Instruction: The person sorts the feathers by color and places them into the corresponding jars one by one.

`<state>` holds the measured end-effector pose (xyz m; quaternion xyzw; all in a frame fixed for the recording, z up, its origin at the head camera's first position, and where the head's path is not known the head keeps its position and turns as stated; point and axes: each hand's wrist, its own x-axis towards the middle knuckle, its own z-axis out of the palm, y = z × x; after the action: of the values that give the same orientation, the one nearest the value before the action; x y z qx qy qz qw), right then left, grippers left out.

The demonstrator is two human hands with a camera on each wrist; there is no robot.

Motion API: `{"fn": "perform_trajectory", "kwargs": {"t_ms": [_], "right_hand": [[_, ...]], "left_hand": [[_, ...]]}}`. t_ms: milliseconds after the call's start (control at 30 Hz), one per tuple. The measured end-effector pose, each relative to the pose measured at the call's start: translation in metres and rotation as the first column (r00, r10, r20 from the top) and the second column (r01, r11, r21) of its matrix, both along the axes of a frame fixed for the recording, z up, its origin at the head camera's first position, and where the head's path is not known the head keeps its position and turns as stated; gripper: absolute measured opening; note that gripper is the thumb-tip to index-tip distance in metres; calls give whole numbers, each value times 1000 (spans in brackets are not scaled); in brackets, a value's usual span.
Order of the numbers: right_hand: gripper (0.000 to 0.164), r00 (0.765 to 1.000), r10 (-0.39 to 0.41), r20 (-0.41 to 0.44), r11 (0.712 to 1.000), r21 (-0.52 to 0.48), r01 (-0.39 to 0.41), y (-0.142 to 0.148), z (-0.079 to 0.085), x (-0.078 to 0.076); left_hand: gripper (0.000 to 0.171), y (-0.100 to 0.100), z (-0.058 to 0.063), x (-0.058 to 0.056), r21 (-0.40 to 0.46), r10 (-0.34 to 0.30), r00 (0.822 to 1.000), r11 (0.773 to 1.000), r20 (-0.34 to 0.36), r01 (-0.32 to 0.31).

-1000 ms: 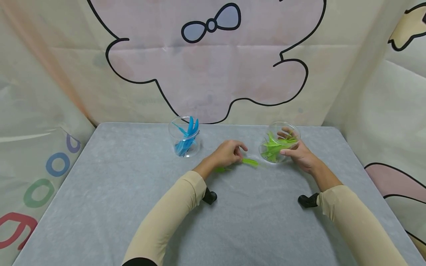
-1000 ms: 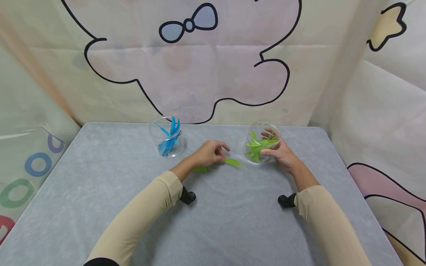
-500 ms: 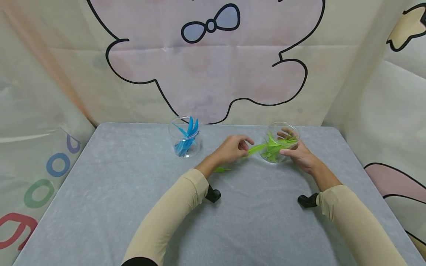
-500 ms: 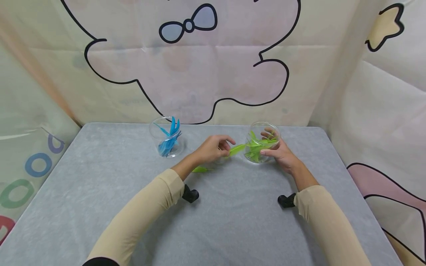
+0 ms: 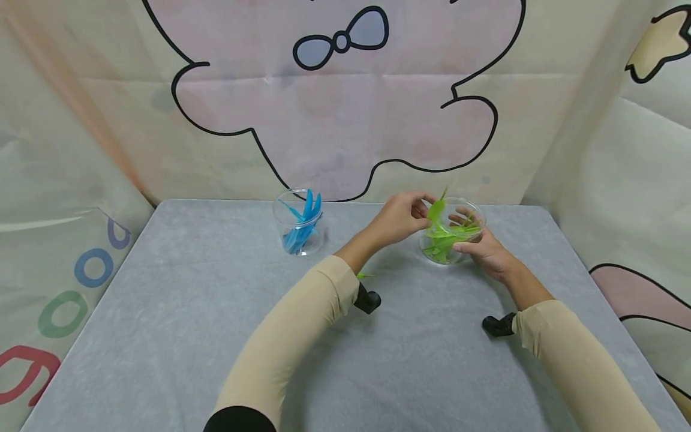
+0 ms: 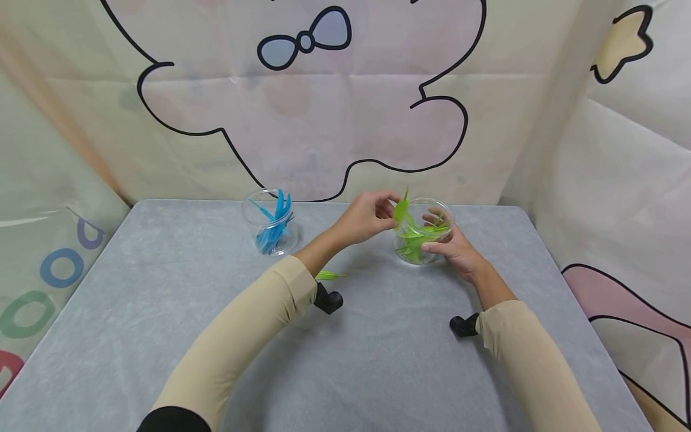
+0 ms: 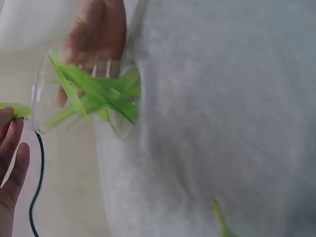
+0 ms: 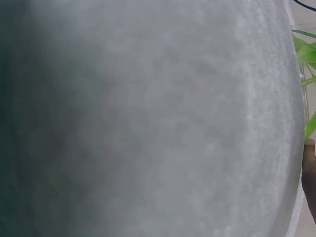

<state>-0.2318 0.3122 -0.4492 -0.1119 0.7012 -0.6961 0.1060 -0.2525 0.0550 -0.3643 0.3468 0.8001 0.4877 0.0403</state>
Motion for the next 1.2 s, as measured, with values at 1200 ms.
{"fn": "perform_trajectory", "kwargs": {"t_ms": [1200], "right_hand": [[77,1000,5,-10,999,-44,-6,3,-3,1]], "left_hand": [[19,43,28,-8,-206,91,996,974,-21,-93]]}}
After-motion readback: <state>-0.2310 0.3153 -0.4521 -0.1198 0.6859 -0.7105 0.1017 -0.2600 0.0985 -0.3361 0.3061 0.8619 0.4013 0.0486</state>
